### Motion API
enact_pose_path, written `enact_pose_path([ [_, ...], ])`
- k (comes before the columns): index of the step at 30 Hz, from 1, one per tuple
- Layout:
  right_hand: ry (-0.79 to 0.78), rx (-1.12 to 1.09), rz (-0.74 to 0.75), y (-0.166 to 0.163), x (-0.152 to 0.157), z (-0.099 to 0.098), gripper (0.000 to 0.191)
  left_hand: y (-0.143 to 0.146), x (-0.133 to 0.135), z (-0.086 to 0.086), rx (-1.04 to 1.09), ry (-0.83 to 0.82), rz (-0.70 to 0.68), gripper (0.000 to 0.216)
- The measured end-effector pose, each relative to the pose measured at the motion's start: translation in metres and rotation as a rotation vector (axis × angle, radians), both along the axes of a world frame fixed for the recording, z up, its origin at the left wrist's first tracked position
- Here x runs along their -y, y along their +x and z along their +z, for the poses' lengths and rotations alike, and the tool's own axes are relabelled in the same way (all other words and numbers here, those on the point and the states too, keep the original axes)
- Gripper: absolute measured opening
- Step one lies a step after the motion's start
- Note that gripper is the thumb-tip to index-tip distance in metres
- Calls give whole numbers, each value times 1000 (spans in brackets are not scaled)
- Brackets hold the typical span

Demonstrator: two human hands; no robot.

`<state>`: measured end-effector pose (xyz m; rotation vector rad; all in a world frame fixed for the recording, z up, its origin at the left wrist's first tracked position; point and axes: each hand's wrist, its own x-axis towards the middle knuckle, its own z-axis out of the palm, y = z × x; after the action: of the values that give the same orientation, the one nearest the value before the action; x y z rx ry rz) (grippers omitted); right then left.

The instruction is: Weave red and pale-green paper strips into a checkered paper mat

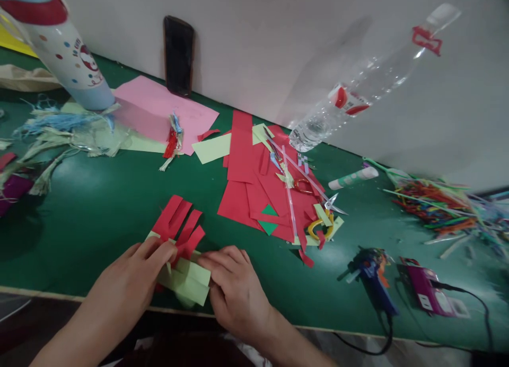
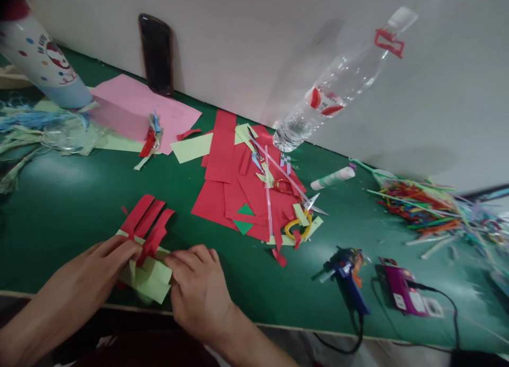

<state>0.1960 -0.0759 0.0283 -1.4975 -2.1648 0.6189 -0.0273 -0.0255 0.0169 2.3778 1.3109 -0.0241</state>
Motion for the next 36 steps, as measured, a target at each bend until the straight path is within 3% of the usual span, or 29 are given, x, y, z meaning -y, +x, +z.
enact_pose_path([
  [4,-2,34,-9,0,-14,-4,44,-2,1,-8,49,45,21,49],
  [8,84,80,-60,11,-31,-7,33,0,2,-13,82,63,65,40],
  [17,182,59,-49,18,-41,-6,27,7,2,-4,93,81,41,31],
  [23,188,57,-214,22,-63,-10,40,4,8,-13,131,258,14,35],
  [30,66,295,-92,5,-80,-16,59,3,9,-19,159,383,-27,48],
  [36,94,264,-97,7,-84,-12,51,0,13,-19,207,354,-6,42],
])
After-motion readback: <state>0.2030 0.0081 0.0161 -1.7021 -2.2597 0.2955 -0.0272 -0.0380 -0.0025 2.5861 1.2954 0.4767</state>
